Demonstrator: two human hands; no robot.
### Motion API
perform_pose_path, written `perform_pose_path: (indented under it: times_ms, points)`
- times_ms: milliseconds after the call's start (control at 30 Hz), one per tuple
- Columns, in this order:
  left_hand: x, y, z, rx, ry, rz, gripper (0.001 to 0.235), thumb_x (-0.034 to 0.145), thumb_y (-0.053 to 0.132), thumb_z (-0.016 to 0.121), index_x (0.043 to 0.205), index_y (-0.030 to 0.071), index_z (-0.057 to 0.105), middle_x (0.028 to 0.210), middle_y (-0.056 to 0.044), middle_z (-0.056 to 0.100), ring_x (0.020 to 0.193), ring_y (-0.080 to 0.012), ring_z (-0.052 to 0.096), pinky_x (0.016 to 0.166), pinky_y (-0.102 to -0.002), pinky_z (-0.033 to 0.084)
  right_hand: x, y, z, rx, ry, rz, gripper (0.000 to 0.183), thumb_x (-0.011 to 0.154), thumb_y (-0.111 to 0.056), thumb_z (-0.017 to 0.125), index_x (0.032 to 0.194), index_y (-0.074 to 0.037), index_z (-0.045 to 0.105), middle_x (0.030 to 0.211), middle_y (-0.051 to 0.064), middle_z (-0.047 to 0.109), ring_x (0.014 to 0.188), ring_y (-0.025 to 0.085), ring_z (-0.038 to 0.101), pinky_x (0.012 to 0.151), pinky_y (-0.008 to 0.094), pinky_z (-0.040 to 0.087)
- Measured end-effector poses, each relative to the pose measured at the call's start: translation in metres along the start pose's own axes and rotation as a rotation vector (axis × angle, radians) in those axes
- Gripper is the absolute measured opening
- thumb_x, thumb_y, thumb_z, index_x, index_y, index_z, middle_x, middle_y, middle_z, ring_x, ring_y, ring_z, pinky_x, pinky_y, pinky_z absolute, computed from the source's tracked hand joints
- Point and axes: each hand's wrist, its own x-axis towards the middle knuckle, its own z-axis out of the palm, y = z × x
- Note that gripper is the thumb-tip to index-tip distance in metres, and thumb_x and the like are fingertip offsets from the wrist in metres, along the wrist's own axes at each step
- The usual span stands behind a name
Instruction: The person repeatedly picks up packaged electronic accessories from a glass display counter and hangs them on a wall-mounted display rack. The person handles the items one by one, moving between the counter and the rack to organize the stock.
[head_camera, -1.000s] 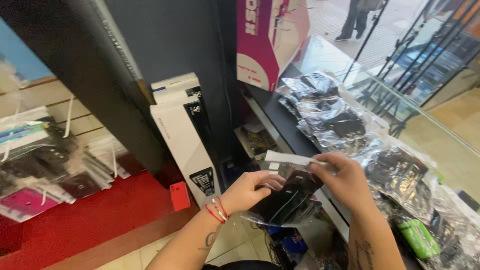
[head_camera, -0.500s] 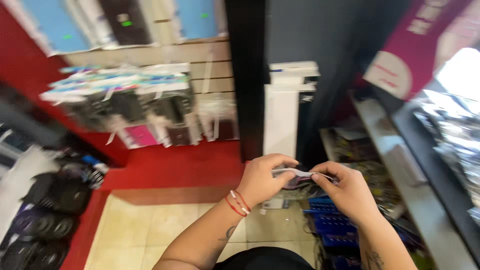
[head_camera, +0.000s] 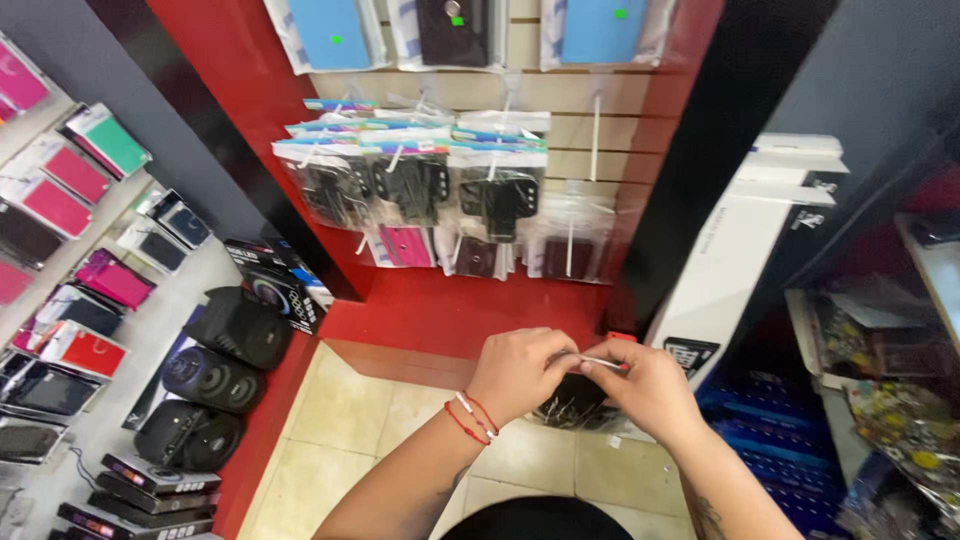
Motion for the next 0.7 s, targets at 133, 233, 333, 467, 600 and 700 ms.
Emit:
perform_pose_path:
  times_ms: [133,233,333,467,600,700]
  points:
    - [0.004,-0.036,-0.011,-0.016,-0.031,-0.066,0.007,0.094,0.035,0.068,0.096,0.029,0.070,0.078,0.007,0.069,0.084,-0.0208,0.074,0.071,-0.035,0.058,0.011,-0.031,0.012,-0.133,-0.028,0.014,0.017,0.083,-0.038,0.078,0.098,-0.035,0.087,0.087,0.003,0.085,0.097,0.032,0.078,0.086,0.039,0.059]
    - [0.021,-0.057,-0.006,-0.032,-0.090,-0.122,0.009,0.095,0.034,0.067,0.102,0.029,0.071,0.088,0.005,0.073,0.093,-0.0229,0.074,0.078,-0.039,0.059,0.037,-0.036,0.018,-0.191,-0.009,0.009,0.019,0.086,-0.039,0.075,0.103,-0.034,0.083,0.096,0.002,0.085,0.104,0.033,0.076,0.091,0.043,0.058]
    - [0.051,-0.074,0.002,-0.017,-0.109,-0.153,0.011,0.098,0.034,0.063,0.105,0.030,0.071,0.093,0.006,0.074,0.097,-0.0235,0.074,0.081,-0.040,0.059,0.080,-0.023,0.019,-0.295,0.064,-0.035,0.020,0.092,-0.044,0.069,0.108,-0.042,0.080,0.101,0.000,0.083,0.108,0.032,0.074,0.095,0.045,0.057]
    - [0.102,-0.097,0.017,0.008,-0.123,-0.211,0.013,0.099,0.036,0.062,0.108,0.032,0.070,0.098,0.006,0.075,0.102,-0.0244,0.074,0.085,-0.043,0.059,0.143,-0.006,0.014,-0.426,0.198,-0.147,0.021,0.093,-0.040,0.069,0.114,-0.036,0.073,0.104,0.002,0.081,0.105,0.032,0.075,0.094,0.048,0.058]
    - [0.157,-0.123,0.040,0.013,-0.125,-0.259,0.016,0.098,0.034,0.061,0.108,0.029,0.072,0.096,0.001,0.077,0.102,-0.0298,0.074,0.088,-0.046,0.059,0.216,0.017,-0.003,-0.510,0.254,-0.228,0.016,0.093,-0.034,0.066,0.109,-0.031,0.065,0.101,0.002,0.080,0.101,0.031,0.076,0.091,0.047,0.059]
    - [0.200,-0.134,0.045,0.069,-0.137,-0.283,0.017,0.098,0.036,0.060,0.107,0.031,0.073,0.097,0.000,0.077,0.103,-0.0299,0.074,0.090,-0.047,0.058,0.266,0.019,-0.015,-0.604,0.308,-0.328,0.011,0.093,-0.022,0.065,0.102,-0.029,0.068,0.093,-0.005,0.079,0.094,0.022,0.078,0.087,0.038,0.061]
